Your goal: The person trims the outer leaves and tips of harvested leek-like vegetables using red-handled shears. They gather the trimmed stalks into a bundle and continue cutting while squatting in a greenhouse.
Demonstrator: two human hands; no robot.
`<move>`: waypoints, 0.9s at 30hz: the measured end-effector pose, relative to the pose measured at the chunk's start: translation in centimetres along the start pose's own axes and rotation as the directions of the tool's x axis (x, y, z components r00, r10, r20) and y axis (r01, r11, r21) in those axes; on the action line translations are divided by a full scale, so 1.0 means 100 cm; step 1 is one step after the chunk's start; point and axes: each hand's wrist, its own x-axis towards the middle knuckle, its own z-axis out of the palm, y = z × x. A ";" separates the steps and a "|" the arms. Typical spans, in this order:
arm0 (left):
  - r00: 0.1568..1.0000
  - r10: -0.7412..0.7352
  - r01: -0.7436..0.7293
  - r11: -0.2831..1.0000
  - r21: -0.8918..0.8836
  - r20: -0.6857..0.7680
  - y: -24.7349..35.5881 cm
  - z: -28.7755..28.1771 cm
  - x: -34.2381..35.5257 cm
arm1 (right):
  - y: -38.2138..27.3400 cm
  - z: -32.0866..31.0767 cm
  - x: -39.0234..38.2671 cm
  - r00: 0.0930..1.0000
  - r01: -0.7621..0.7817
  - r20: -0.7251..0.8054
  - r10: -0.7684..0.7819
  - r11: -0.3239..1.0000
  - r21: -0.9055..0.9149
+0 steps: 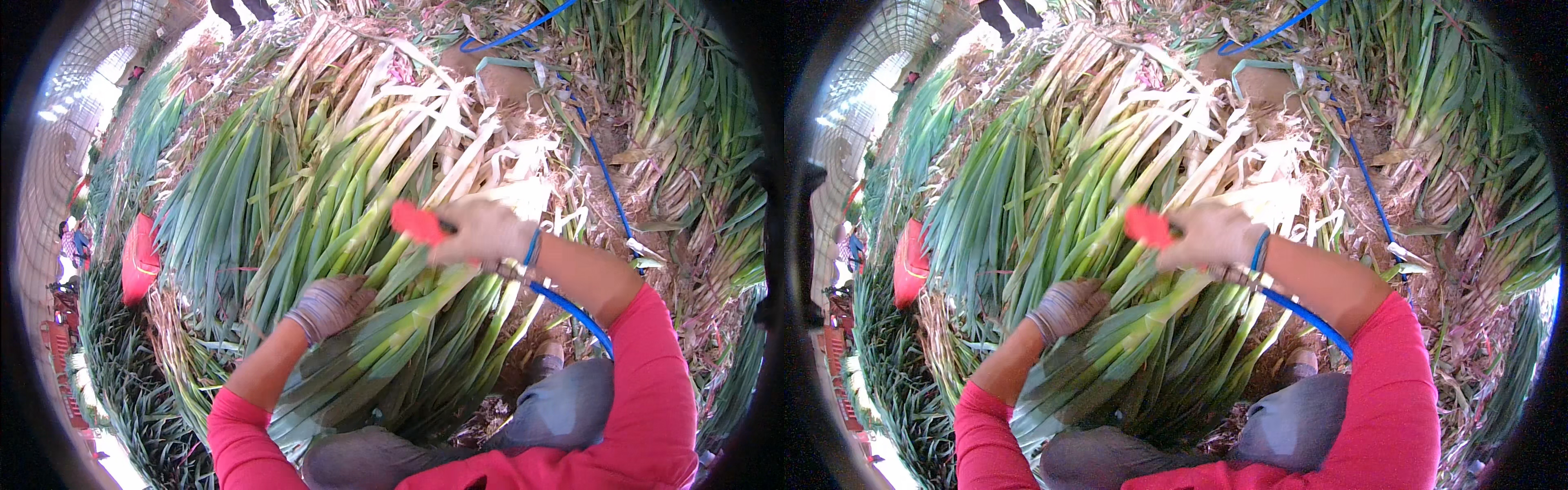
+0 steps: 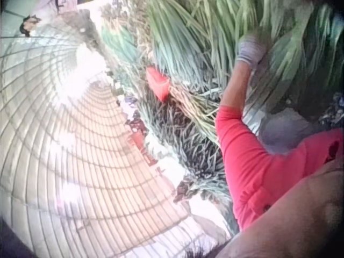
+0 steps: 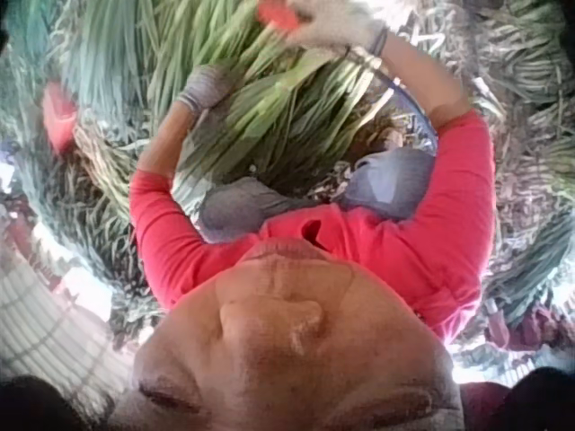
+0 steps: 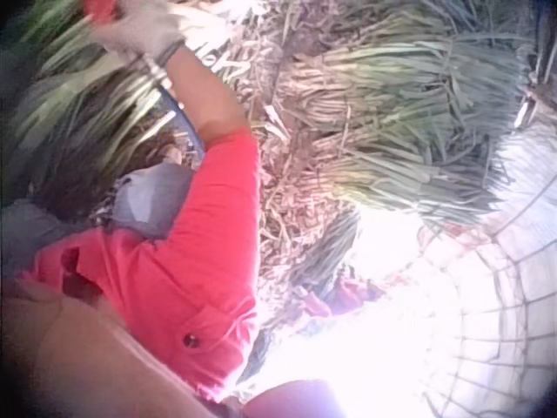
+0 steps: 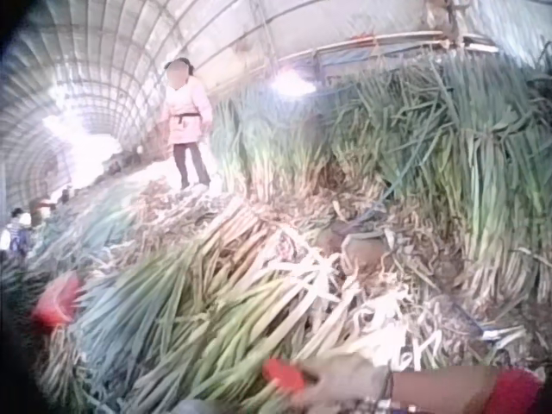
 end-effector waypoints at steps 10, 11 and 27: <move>0.849 -0.168 0.100 0.982 -0.161 -0.501 -0.071 -0.018 0.144 | 0.036 0.014 0.025 0.930 0.124 -0.347 -0.117 0.992 -0.001; 0.894 -0.229 0.228 0.972 -0.049 -0.386 -0.060 -0.019 0.149 | 0.027 0.015 0.022 0.954 0.086 -0.287 -0.082 0.996 0.002; 0.922 -0.212 -0.002 0.835 -0.550 -0.325 -0.027 -0.080 0.071 | 0.046 0.013 0.007 0.966 0.072 -0.252 -0.050 0.994 0.078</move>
